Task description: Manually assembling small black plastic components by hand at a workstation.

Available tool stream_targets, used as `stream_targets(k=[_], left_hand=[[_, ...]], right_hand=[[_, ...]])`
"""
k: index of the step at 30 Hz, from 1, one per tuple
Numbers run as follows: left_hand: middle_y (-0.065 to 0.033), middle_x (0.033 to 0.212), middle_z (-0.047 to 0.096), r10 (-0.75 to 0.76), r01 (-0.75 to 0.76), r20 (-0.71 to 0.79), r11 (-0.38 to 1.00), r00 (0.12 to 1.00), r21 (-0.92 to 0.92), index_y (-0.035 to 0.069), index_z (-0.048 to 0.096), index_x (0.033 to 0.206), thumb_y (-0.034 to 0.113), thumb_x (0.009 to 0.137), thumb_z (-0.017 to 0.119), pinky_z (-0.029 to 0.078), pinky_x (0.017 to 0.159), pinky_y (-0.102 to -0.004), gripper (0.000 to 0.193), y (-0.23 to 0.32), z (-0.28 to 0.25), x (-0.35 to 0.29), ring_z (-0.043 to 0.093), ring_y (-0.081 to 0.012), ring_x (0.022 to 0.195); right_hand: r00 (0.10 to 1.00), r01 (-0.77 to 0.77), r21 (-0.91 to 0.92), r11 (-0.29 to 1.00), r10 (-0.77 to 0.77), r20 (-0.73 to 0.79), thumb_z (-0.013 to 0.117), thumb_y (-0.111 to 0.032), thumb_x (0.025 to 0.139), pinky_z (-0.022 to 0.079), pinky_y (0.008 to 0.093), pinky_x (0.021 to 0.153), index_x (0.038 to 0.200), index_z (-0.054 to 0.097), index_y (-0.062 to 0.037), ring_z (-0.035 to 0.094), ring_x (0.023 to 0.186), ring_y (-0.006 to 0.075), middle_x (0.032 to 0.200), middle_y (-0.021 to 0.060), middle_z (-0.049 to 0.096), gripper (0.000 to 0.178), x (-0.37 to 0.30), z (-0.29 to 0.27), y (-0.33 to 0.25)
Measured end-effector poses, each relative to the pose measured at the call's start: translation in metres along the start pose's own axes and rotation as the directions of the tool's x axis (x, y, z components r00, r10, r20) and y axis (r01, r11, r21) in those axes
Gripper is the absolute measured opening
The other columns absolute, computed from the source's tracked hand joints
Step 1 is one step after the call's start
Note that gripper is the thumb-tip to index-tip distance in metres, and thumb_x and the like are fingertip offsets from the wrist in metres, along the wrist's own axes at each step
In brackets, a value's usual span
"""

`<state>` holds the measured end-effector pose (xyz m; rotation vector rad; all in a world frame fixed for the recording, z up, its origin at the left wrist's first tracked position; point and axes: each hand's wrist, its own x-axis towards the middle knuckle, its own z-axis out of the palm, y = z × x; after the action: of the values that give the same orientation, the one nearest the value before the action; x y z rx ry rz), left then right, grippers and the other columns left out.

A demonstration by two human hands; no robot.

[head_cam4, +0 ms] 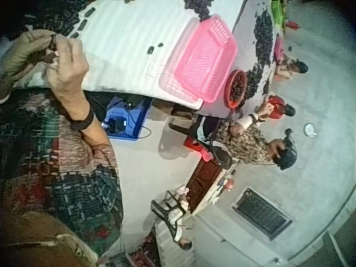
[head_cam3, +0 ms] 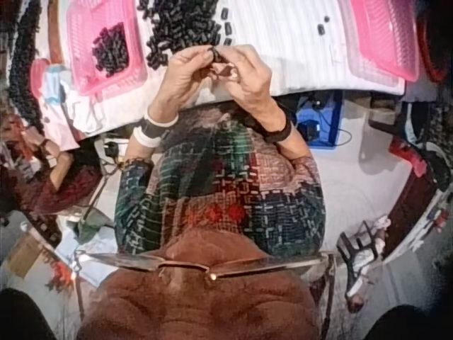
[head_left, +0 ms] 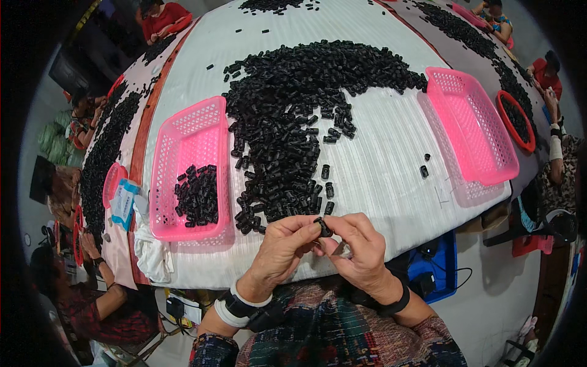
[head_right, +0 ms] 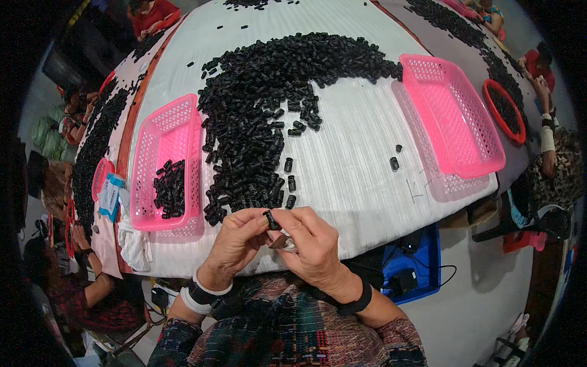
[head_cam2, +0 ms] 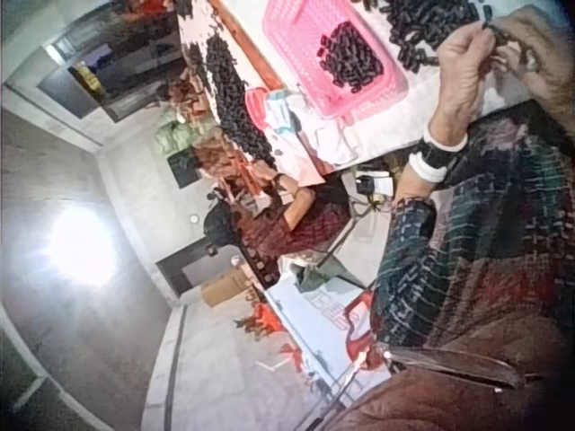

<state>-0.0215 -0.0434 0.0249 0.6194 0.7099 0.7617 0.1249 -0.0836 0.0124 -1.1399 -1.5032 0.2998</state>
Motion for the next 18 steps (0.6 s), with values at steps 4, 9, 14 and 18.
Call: stream_targets(k=[4,9,14,18], left_hand=[[-0.0103,0.085,0.063,-0.021,0.022,0.066,1.0,0.998,-0.013,-0.004,0.06,0.098,0.008,0.086,0.056,0.051,0.061,-0.0244,0.017,-0.0034,-0.0041,0.0018,0.061,-0.0139,0.072],[-0.0097,0.083,0.063,-0.011,0.013,0.061,0.999,0.998,-0.033,-0.003,0.061,0.096,0.009,0.086,0.056,0.052,0.061,-0.0243,0.016,-0.004,-0.0017,0.0026,0.061,-0.0137,0.072],[-0.0093,0.084,0.063,-0.018,0.023,0.083,0.998,0.996,-0.06,-0.003,0.061,0.095,0.009,0.086,0.056,0.052,0.062,-0.0243,0.016,-0.0045,-0.0041,0.0043,0.061,-0.0135,0.073],[-0.0091,0.085,0.063,-0.033,0.038,0.081,0.998,0.996,-0.052,-0.003,0.061,0.096,0.009,0.087,0.056,0.052,0.063,-0.0247,0.017,-0.0036,-0.0027,0.006,0.061,-0.0134,0.074]], right_hand=[[0.991,0.13,-0.019,0.991,-0.13,0.006,0.07,-0.005,0.066,0.039,0.0305,0.047,0.099,0.062,-0.0004,0.053,0.056,0.0186,0.077,0.0075,0.057,0.034,-0.0023,-0.0041,0.0059],[0.966,0.256,-0.13,0.958,-0.258,0.003,0.07,-0.005,0.066,0.036,0.0288,0.046,0.1,0.062,0.0014,0.05,0.053,0.0163,0.071,0.0055,0.056,0.036,0.0003,-0.0071,0.005],[0.967,0.251,-0.118,0.961,-0.253,-0.003,0.074,0.0,0.061,0.035,0.0285,0.044,0.093,0.061,-0.0003,0.05,0.05,0.0177,0.066,0.0064,0.055,0.034,0.0008,-0.0052,0.0043],[0.967,0.25,-0.122,0.961,-0.253,-0.013,0.071,-0.004,0.064,0.033,0.0285,0.045,0.093,0.062,0.0004,0.048,0.05,0.016,0.065,0.0041,0.053,0.031,-0.0007,-0.0041,0.0084]])
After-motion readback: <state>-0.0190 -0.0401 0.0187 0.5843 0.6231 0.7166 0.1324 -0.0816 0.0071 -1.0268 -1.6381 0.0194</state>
